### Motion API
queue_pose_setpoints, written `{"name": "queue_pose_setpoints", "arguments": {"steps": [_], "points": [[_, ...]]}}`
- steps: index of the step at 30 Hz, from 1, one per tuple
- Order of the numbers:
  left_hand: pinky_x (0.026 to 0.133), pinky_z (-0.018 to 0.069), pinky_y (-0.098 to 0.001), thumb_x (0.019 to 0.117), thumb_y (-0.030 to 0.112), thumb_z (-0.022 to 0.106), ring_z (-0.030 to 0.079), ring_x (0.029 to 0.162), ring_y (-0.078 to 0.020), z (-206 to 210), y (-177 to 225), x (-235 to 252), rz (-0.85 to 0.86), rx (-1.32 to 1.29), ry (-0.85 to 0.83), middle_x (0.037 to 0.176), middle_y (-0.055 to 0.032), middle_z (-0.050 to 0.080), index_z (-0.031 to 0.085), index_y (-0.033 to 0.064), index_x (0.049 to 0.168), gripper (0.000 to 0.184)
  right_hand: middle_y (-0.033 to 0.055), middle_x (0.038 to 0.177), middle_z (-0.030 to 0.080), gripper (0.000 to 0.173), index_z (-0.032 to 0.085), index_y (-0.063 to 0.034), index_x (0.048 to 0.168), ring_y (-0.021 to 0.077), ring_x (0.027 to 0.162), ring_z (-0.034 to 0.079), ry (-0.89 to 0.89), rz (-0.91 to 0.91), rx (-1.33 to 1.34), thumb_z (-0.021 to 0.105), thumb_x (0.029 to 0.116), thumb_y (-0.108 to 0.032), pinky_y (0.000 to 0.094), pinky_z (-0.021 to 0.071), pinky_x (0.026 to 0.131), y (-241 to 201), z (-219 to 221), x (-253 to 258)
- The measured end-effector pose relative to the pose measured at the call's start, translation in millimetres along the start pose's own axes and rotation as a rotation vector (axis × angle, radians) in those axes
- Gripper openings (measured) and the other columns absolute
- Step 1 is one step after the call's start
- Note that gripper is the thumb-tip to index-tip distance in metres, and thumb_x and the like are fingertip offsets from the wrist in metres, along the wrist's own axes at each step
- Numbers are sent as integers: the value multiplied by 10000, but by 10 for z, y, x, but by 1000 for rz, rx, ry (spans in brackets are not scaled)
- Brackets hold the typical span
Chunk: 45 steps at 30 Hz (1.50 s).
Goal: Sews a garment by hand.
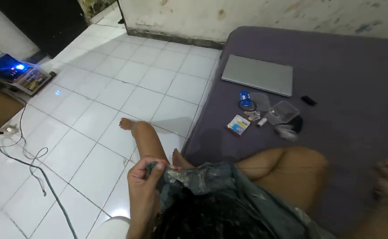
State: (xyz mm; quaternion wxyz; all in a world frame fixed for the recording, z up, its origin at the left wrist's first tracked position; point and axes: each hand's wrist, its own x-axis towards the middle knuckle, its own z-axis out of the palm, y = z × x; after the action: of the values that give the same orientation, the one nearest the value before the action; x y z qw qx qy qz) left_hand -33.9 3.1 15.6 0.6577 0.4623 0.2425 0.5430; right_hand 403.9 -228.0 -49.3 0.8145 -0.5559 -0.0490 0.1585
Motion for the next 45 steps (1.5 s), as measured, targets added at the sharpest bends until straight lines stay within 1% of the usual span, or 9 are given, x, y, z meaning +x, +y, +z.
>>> {"name": "queue_pose_setpoints", "arguments": {"steps": [6,10,13,17,20,24,27,33,45], "points": [[729,621,-195,953,255,693,737,780,-11,19,10,-13,69,160,-67,872,92,777,782,222,950,95,-238,656,515,148,539,-177,1086,-98,520,476,-198,-213,-369,393,1091,-153,95,439,528,24,901,-372],[703,631,-211,983,216,655,735,762,-19,121,-65,-46,76,144,-102,871,91,764,759,207,977,104,-213,832,610,234,571,-85,1256,-84,716,607,-648,-280,-461,493,1045,-145,141,539,675,196,1633,-947],[719,625,-201,971,208,672,733,777,-8,166,-70,-70,123,175,-114,882,101,768,767,201,984,96,-132,839,704,174,635,-45,1154,-48,738,667,-917,-261,-413,542,1041,-140,159,568,659,403,2059,-1487],[801,582,-151,962,229,686,705,888,37,134,-77,-73,187,272,-146,958,122,767,788,204,983,107,-53,853,702,162,625,-6,1023,-98,675,578,-1065,-241,-388,512,1046,-120,76,461,583,502,2362,-1897],[818,576,-150,944,218,710,688,931,30,92,-82,-70,204,330,-152,973,125,747,805,194,976,103,-48,857,691,160,582,-13,1029,-106,576,524,-1118,-118,-356,482,1069,-131,72,433,509,495,2446,-1976],[780,585,-142,922,205,728,696,884,44,76,-47,-62,210,388,-115,944,142,756,814,183,960,96,-42,771,691,107,594,8,1005,-19,631,679,-1131,-19,-274,515,1035,-59,159,588,591,497,2414,-2022],[763,596,-153,910,166,735,712,858,27,58,-58,-42,212,402,-76,920,129,764,817,177,941,88,-84,738,690,78,596,-28,980,-50,632,672,-1092,-120,-253,538,1019,-64,128,576,585,464,2326,-2036],[746,610,-171,914,242,742,721,834,11,61,-79,-46,219,341,-125,913,130,763,819,223,963,93,-21,767,710,148,622,5,974,-64,689,680,-1099,-355,-227,575,1030,-124,101,574,646,447,2208,-2079],[716,609,-171,944,277,700,728,795,12,60,-34,-69,52,162,-271,881,96,776,802,206,982,130,-34,773,694,139,632,-7,1002,-74,683,659,-1229,-288,-66,586,1036,-134,90,564,633,432,2159,-2052]]}}
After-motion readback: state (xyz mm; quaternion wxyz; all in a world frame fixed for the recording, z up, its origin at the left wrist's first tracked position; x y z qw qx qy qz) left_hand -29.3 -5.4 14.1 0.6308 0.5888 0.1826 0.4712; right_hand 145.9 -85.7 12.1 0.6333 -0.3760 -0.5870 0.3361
